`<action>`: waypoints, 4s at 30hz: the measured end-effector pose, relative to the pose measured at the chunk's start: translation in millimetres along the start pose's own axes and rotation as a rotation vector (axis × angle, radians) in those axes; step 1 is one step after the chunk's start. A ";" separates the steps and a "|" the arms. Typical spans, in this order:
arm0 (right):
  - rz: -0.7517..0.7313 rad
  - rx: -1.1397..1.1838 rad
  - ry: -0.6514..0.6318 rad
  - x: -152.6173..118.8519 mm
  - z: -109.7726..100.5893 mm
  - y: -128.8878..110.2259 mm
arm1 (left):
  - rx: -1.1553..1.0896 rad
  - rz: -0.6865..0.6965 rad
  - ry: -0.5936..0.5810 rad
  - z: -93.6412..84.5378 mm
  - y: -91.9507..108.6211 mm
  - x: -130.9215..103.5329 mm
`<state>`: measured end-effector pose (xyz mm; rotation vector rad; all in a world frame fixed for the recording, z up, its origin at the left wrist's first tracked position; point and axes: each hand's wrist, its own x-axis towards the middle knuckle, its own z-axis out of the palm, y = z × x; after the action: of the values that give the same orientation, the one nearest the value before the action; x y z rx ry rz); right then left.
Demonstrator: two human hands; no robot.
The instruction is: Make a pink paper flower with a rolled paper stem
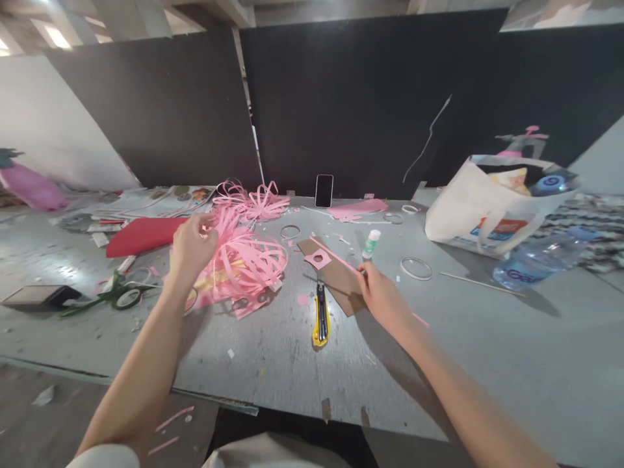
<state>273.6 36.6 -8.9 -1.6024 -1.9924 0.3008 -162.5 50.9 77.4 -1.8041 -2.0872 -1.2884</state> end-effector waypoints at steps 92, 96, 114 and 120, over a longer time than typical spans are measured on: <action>-0.105 -0.321 0.033 3.9 9.0 26.6 | 0.288 0.426 -0.789 68.9 79.6 -150.1; -0.196 -0.091 -0.020 -10.7 10.0 -13.4 | 0.359 0.505 -0.810 67.8 83.2 -166.8; -0.553 -0.248 -0.510 -19.5 7.7 -39.7 | 0.463 0.822 -0.673 77.3 74.3 -176.6; -0.661 -0.351 -0.509 -20.2 4.6 -38.1 | 0.338 0.762 -0.678 80.4 65.8 -176.9</action>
<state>242.2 8.3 0.7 -1.0038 -2.9680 0.1012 -19.4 -37.9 -39.7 -2.6661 -1.3757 -0.1331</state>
